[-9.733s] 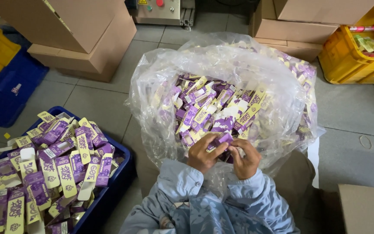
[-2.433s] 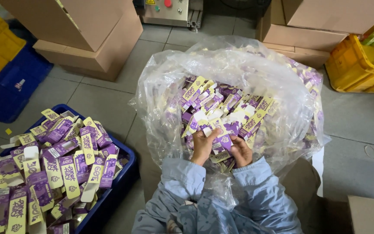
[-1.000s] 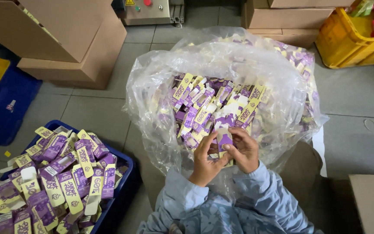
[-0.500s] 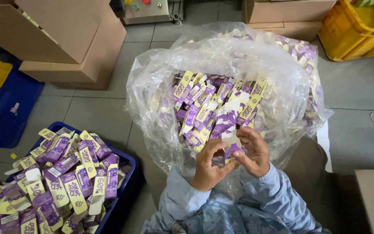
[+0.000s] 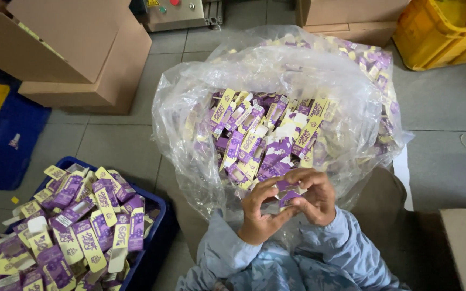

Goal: Folding flat purple cardboard boxes into their final 3D shape

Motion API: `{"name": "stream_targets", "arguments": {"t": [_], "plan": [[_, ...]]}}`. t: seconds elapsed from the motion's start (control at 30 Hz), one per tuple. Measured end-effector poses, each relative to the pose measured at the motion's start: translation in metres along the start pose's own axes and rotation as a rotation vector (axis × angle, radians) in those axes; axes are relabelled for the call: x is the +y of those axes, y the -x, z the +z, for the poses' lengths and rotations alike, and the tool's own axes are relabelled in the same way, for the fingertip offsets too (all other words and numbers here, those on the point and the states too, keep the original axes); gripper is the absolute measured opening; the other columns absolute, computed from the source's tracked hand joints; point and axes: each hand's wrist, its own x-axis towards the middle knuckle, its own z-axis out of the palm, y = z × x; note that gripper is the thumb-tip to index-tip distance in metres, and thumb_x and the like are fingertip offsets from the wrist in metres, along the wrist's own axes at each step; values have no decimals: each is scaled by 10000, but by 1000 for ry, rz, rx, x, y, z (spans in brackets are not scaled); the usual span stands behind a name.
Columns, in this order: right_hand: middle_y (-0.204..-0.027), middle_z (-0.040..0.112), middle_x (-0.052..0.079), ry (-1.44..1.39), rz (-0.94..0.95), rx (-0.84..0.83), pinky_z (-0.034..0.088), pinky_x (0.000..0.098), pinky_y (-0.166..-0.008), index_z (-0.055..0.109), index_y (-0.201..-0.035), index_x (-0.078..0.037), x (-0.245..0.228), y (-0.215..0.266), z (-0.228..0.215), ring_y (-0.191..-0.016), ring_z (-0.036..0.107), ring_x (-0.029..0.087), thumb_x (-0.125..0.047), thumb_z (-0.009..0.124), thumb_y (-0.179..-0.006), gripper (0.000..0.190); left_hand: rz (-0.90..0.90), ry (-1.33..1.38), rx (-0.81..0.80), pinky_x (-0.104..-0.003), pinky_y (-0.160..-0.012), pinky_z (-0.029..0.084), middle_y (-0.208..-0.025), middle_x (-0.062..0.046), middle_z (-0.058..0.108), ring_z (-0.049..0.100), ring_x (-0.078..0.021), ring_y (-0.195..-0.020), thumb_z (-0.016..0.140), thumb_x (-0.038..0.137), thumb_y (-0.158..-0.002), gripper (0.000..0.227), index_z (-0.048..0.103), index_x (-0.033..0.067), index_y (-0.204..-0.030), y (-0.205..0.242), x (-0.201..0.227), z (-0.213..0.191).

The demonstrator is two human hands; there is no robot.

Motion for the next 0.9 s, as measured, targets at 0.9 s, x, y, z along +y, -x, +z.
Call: {"name": "stream_targets", "arguments": {"t": [0.9], "plan": [[-924,729,135,454,-186,-40,679,397,-792,630,-997,-28,-50,-21,-11,-854,760,300,-339,694,-939,323,39,-6,-90,-446,-901,679,-1186,-265,698,754,-394,-1079,834,207,-905,408,592,89,-1211,-22,35,3]]}}
